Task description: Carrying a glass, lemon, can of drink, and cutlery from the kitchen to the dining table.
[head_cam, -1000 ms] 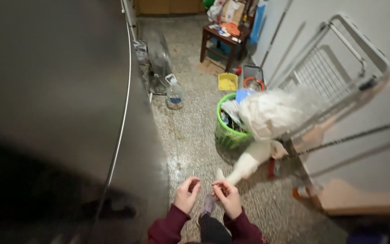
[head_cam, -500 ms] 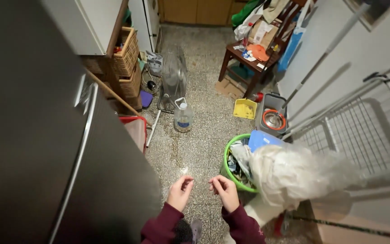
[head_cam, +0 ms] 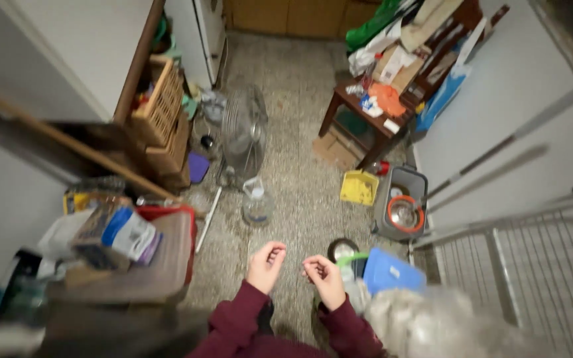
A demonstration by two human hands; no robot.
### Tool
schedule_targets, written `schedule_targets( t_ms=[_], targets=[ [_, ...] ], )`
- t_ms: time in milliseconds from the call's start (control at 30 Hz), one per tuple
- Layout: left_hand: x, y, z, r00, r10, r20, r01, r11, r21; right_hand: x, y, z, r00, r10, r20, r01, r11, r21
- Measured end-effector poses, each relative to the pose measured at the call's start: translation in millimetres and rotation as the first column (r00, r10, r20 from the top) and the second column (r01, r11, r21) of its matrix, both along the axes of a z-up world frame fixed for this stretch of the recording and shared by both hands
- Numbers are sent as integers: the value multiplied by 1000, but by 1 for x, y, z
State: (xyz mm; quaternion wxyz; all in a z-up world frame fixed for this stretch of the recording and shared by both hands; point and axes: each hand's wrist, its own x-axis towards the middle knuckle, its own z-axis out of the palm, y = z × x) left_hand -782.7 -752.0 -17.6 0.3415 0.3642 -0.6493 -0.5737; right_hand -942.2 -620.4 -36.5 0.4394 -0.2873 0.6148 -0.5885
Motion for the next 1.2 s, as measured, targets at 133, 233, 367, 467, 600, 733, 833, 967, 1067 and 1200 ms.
schedule_targets(
  t_ms=[133, 233, 367, 467, 600, 733, 833, 967, 1067, 1200],
  targets=[
    [-50, -63, 34, 997, -76, 10, 76, 997, 2, -55, -65, 35, 992, -36, -118, 36, 999, -7],
    [-88, -105, 34, 992, -106, 65, 106, 994, 11, -96, -108, 37, 993, -111, -42, 111, 994, -9],
    [-142, -151, 19, 992, -124, 31, 124, 992, 13, -149, -158, 30, 991, -131, -22, 130, 991, -24],
    [-188, -197, 8, 993, -111, 31, 112, 993, -21, -196, -202, 13, 991, -131, 7, 131, 990, -42],
    [-271, -259, -20, 996, -81, 28, 80, 996, 35, -279, -267, -4, 996, -81, -35, 80, 997, -14],
    [-372, -319, -18, 993, -111, 33, 109, 993, 43, -379, -331, 5, 991, -65, -119, 60, 997, -51],
    [-433, -347, 7, 993, -99, -60, 97, 995, -24, -448, -366, 15, 966, -83, -244, 97, 994, 43],
    [-475, -392, 23, 996, -67, 52, 65, 997, 28, -516, -415, 16, 988, -25, -150, 20, 999, -35],
    [-497, -432, 25, 999, -26, 48, 24, 999, 33, -545, -452, 23, 990, -6, -143, 3, 1000, -24],
    [-538, -494, 19, 997, 41, 71, -43, 999, 28, -568, -511, 31, 975, 29, -220, -20, 999, 44]
  ],
)
